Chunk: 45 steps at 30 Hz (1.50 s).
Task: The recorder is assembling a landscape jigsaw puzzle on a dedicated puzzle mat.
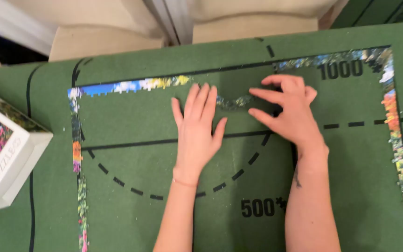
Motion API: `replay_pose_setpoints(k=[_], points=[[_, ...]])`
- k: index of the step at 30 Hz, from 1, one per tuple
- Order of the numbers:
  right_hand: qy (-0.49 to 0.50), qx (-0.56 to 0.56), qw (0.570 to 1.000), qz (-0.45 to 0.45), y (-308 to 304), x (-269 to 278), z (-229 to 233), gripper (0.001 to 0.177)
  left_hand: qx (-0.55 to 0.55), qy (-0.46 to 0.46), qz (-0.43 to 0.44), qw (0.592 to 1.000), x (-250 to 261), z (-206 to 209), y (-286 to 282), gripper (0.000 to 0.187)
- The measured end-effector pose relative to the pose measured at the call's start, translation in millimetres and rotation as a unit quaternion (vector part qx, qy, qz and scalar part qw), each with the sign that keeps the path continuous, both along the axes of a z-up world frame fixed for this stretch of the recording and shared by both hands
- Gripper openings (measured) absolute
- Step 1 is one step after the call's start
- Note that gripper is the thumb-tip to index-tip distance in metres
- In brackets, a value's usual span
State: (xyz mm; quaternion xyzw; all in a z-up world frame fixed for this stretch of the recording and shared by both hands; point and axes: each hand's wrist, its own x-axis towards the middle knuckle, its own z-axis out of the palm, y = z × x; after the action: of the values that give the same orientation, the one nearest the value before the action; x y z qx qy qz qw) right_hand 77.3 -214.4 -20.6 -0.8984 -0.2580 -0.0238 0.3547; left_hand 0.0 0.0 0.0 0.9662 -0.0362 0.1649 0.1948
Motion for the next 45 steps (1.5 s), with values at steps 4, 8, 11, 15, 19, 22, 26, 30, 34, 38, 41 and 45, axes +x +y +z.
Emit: replay_pose_setpoints(k=[4,8,11,15,19,22,26,30,34,38,41,45], points=[[-0.004,-0.007,1.0,0.005,3.2,-1.8,-4.6,0.039,0.001,0.035,0.0,0.999,4.4,-11.1,8.9,0.067],[-0.001,0.002,1.0,0.005,5.6,-6.1,-5.9,0.029,-0.022,0.022,0.018,0.999,-3.6,-20.7,12.5,0.048],[0.01,0.016,1.0,0.016,6.5,-8.2,-10.6,0.027,-0.058,0.001,0.024,0.998,-11.1,-18.3,19.0,0.037],[0.01,-0.017,0.999,0.038,17.5,-11.3,5.5,0.039,-0.125,-0.002,0.022,0.992,-18.7,-11.1,32.0,0.029],[0.013,-0.029,0.998,0.046,19.5,-11.5,5.0,0.037,-0.151,0.0,0.016,0.988,-23.0,-12.5,48.2,0.026],[0.045,0.004,0.998,0.045,18.1,-12.0,-0.5,0.035,-0.136,0.002,-0.019,0.991,-28.3,-8.2,63.6,0.024],[0.005,-0.033,0.998,0.049,18.7,-13.0,0.4,0.035,-0.139,0.019,-0.039,0.989,-37.3,-4.9,86.0,0.026],[0.009,-0.02,0.997,0.071,25.4,-14.5,2.9,0.035,-0.147,0.037,-0.036,0.988,-42.7,-1.9,99.1,0.028],[0.043,0.026,0.995,0.084,35.7,-17.7,3.7,0.032,-0.146,0.042,-0.034,0.988,-43.0,-2.5,97.3,0.028],[0.019,0.002,0.993,0.114,40.3,-18.8,3.4,0.035,-0.156,0.046,-0.036,0.986,-43.6,-3.3,98.0,0.028],[0.016,-0.015,0.994,0.104,40.0,-18.9,1.8,0.035,-0.157,0.046,-0.032,0.986,-42.5,-1.0,95.2,0.031],[0.001,-0.028,0.993,0.117,47.8,-19.7,11.4,0.037,-0.161,0.017,-0.033,0.986,-39.1,-5.2,83.7,0.037]])
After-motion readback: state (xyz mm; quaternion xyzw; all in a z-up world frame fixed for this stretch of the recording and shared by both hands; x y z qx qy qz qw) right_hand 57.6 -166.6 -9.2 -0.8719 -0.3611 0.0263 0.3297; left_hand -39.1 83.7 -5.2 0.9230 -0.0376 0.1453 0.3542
